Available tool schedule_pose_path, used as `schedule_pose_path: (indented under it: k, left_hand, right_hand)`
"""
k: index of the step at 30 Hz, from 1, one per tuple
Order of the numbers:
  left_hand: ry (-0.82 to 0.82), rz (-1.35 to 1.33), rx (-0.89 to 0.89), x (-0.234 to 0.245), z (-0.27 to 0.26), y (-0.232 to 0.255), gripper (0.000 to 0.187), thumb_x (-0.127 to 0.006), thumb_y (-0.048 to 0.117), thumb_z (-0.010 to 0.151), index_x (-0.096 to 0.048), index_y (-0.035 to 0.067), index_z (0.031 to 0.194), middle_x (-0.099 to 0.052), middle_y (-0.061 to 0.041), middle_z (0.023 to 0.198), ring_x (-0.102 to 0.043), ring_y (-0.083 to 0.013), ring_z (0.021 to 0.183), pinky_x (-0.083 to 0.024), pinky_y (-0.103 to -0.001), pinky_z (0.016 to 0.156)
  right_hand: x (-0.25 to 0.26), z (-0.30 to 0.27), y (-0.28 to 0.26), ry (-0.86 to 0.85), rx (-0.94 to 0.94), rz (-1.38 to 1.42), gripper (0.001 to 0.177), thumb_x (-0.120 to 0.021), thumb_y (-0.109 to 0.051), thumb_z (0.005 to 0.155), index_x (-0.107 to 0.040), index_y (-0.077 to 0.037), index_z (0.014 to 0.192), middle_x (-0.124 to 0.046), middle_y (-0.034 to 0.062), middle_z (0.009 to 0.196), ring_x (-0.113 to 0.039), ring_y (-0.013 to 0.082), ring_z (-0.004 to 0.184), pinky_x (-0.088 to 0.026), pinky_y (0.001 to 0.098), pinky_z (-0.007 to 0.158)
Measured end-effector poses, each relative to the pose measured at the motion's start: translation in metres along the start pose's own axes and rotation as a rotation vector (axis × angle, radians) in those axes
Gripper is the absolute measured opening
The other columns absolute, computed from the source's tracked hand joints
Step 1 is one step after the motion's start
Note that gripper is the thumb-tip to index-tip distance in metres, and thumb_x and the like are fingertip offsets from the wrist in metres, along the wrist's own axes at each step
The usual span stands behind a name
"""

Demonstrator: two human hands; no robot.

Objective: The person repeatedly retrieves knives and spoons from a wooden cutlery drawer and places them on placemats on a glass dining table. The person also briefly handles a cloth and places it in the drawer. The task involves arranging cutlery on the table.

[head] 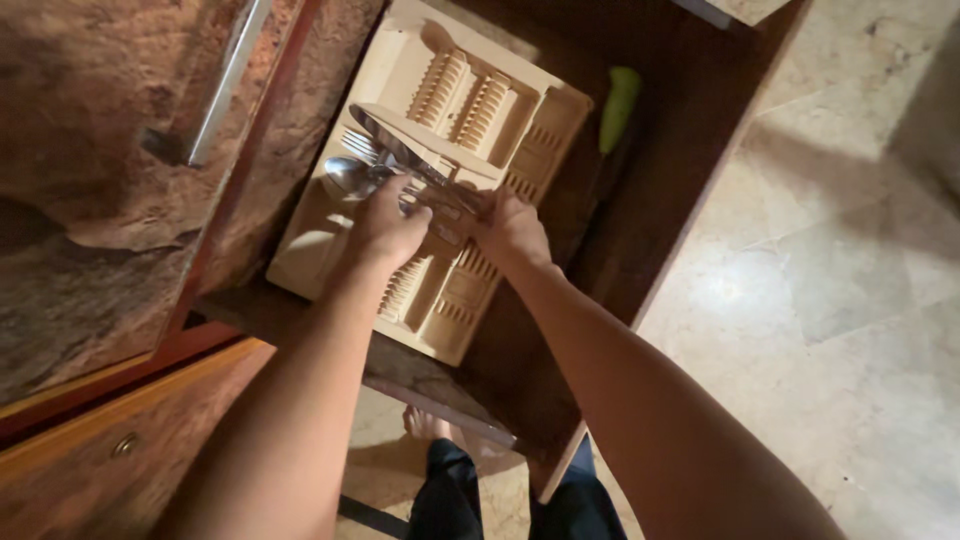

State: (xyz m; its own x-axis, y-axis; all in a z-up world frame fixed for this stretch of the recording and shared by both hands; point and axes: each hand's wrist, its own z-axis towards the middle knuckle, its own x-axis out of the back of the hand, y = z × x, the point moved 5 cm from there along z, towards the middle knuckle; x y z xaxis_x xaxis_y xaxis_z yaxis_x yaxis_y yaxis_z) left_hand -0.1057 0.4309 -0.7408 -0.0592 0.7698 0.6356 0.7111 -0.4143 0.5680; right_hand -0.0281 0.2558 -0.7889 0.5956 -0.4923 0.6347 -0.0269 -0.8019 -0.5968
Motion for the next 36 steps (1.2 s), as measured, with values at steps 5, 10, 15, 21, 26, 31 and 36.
schedule_pose_path:
  k: [5,10,15,21,26,31,36]
  left_hand:
    - [0.006,-0.023,-0.037,-0.010,0.008,-0.009,0.059,-0.070,0.023,0.091,-0.053,0.011,0.145,-0.056,-0.015,0.148,-0.053,-0.0279,0.137,-0.040,-0.036,0.115]
    - [0.029,-0.067,-0.048,-0.012,0.011,-0.011,0.054,-0.068,0.020,0.093,-0.055,0.009,0.144,-0.058,-0.015,0.146,-0.055,-0.0281,0.137,-0.041,-0.036,0.116]
    - [0.041,-0.222,0.066,-0.016,0.019,-0.021,0.044,-0.069,0.014,0.091,-0.060,0.010,0.134,-0.062,-0.011,0.139,-0.059,-0.0262,0.128,-0.045,-0.038,0.110]
    - [0.161,-0.592,0.128,-0.019,0.041,-0.034,0.047,-0.073,0.008,0.087,-0.054,0.004,0.130,-0.063,-0.009,0.122,-0.069,-0.0218,0.100,-0.063,-0.037,0.076]
    - [0.224,-0.977,0.159,0.001,0.045,-0.009,0.047,-0.073,0.010,0.093,-0.049,0.003,0.132,-0.066,-0.010,0.114,-0.069,-0.0216,0.091,-0.064,-0.035,0.076]
    - [0.184,-1.191,0.041,0.042,0.026,0.061,0.030,-0.064,0.013,0.100,-0.052,0.002,0.124,-0.067,-0.013,0.105,-0.072,-0.0249,0.090,-0.066,-0.040,0.084]
    - [0.062,-1.135,-0.042,0.070,0.001,0.135,0.017,-0.061,0.010,0.100,-0.060,-0.002,0.112,-0.069,-0.014,0.100,-0.073,-0.0271,0.093,-0.062,-0.042,0.089]
  right_hand:
    - [0.009,-0.003,-0.012,0.165,0.090,-0.128,0.055,-0.092,-0.032,0.073,-0.061,-0.005,0.110,-0.066,0.0216,0.115,-0.068,0.0361,0.098,-0.056,0.0452,0.081]
    - [0.011,0.002,0.000,0.001,-0.096,0.062,0.041,-0.090,-0.024,0.073,-0.069,-0.005,0.101,-0.076,0.0121,0.102,-0.075,0.0227,0.093,-0.060,0.0329,0.084]
    - [0.016,0.021,0.017,0.087,0.096,0.158,0.028,-0.083,-0.016,0.080,-0.077,-0.007,0.105,-0.079,0.0107,0.097,-0.076,0.0171,0.084,-0.060,0.0293,0.077]
    - [0.051,0.021,0.029,0.063,0.236,0.219,0.021,-0.084,-0.015,0.084,-0.079,-0.005,0.102,-0.079,0.0088,0.092,-0.076,0.0140,0.079,-0.062,0.0294,0.072]
    - [0.104,0.009,0.026,-0.181,0.162,0.552,0.018,-0.076,-0.008,0.091,-0.077,0.001,0.106,-0.078,0.0113,0.088,-0.074,0.0171,0.074,-0.064,0.0304,0.067]
    - [0.182,-0.009,0.021,-0.277,0.183,0.575,0.022,-0.075,-0.012,0.092,-0.075,0.001,0.108,-0.076,0.0108,0.090,-0.074,0.0156,0.078,-0.066,0.0307,0.070]
    - [0.267,-0.022,0.007,-0.201,0.169,0.731,0.024,-0.073,-0.016,0.096,-0.069,0.003,0.111,-0.070,0.0094,0.090,-0.071,0.0169,0.076,-0.065,0.0336,0.068]
